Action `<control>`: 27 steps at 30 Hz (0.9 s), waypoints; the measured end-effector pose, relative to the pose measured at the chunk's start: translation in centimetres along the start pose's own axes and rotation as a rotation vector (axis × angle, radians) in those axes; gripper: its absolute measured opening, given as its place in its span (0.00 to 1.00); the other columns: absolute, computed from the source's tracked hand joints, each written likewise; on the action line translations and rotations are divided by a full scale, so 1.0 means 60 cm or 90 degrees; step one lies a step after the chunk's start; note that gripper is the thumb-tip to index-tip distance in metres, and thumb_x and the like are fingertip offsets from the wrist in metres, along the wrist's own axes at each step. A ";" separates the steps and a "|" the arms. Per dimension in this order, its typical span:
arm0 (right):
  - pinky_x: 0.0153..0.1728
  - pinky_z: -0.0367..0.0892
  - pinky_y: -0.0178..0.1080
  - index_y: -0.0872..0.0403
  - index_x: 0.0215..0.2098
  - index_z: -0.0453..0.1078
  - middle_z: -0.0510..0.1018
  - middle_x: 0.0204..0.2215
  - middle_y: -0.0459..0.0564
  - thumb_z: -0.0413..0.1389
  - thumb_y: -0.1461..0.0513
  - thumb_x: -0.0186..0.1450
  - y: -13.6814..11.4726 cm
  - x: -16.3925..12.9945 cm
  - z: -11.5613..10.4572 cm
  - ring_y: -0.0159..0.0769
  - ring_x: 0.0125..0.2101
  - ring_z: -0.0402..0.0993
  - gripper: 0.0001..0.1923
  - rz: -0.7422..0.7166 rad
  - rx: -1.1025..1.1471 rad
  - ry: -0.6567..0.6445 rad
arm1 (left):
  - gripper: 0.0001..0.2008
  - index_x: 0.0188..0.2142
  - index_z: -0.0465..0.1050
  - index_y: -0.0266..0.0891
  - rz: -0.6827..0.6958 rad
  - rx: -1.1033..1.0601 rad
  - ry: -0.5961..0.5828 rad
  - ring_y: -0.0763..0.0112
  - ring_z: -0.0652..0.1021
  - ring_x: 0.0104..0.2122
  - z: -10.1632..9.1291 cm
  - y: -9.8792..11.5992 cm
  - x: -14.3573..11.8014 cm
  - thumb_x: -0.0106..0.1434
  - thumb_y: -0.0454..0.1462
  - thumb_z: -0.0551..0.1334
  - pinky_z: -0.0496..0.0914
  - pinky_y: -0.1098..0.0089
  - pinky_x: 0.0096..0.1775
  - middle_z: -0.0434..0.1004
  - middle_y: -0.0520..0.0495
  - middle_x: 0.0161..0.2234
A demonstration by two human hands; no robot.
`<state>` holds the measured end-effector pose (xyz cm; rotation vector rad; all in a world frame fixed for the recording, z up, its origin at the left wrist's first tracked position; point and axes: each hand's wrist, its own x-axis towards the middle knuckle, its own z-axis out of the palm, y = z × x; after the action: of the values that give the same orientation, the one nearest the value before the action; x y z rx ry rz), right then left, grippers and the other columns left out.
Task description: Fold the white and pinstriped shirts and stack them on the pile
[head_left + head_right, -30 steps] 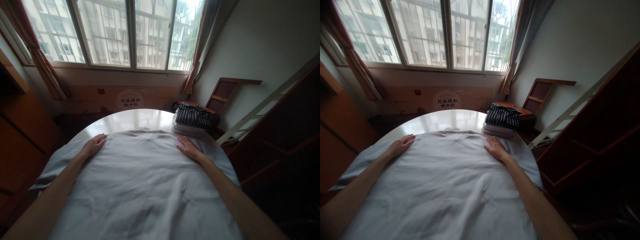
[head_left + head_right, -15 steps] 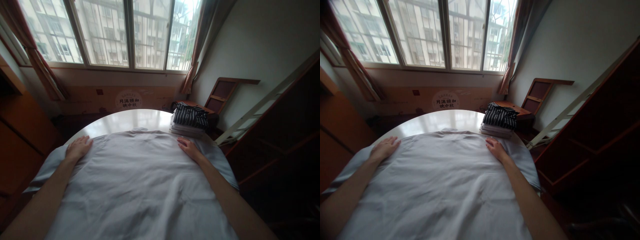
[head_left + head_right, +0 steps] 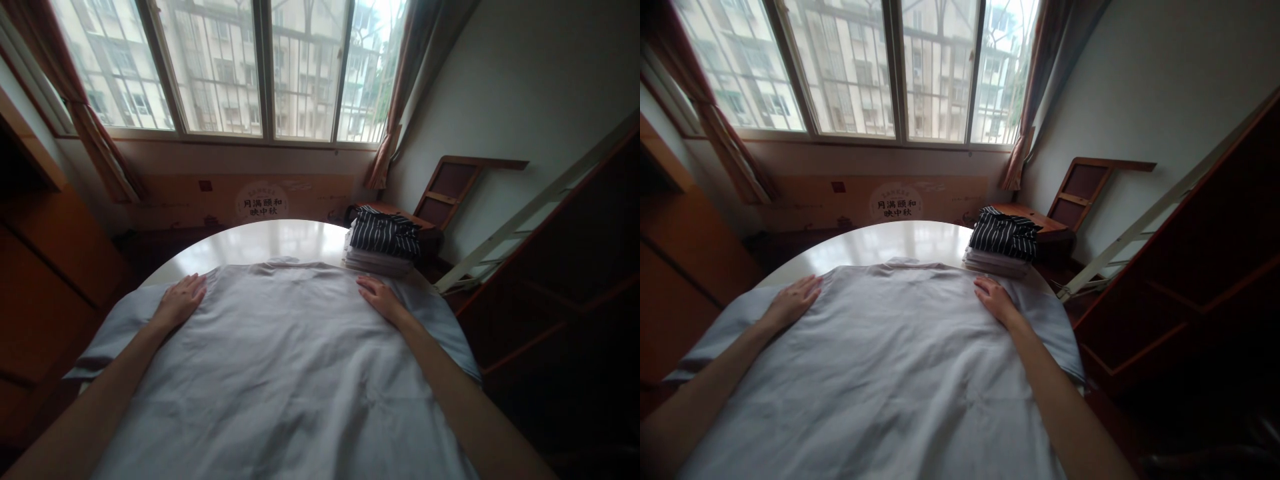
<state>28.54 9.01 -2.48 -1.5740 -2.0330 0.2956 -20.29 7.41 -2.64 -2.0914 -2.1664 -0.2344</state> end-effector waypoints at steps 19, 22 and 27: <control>0.53 0.58 0.43 0.55 0.42 0.71 0.72 0.47 0.53 0.49 0.61 0.58 0.006 0.002 0.006 0.39 0.50 0.65 0.15 -0.032 0.045 0.030 | 0.25 0.58 0.51 0.54 0.131 -0.097 0.016 0.65 0.58 0.57 0.009 -0.137 -0.222 0.60 0.47 0.44 0.58 0.57 0.55 0.55 0.57 0.58; 0.53 0.58 0.43 0.55 0.41 0.71 0.72 0.47 0.53 0.50 0.62 0.57 0.005 0.002 0.006 0.39 0.50 0.65 0.15 -0.028 0.044 0.032 | 0.25 0.56 0.47 0.66 0.152 -0.172 0.017 0.67 0.59 0.57 0.000 -0.157 -0.250 0.59 0.45 0.49 0.59 0.59 0.54 0.53 0.66 0.58; 0.52 0.59 0.42 0.55 0.40 0.71 0.72 0.46 0.53 0.50 0.62 0.57 0.003 0.002 0.007 0.38 0.48 0.66 0.14 -0.018 0.044 0.041 | 0.18 0.46 0.63 0.66 0.097 -0.229 0.067 0.71 0.71 0.47 -0.015 -0.171 -0.260 0.57 0.43 0.51 0.66 0.68 0.49 0.69 0.66 0.49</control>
<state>28.47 9.25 -2.88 -1.4936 -1.9728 0.2971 -29.98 -8.38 -5.06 -2.3496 -2.0119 -0.7491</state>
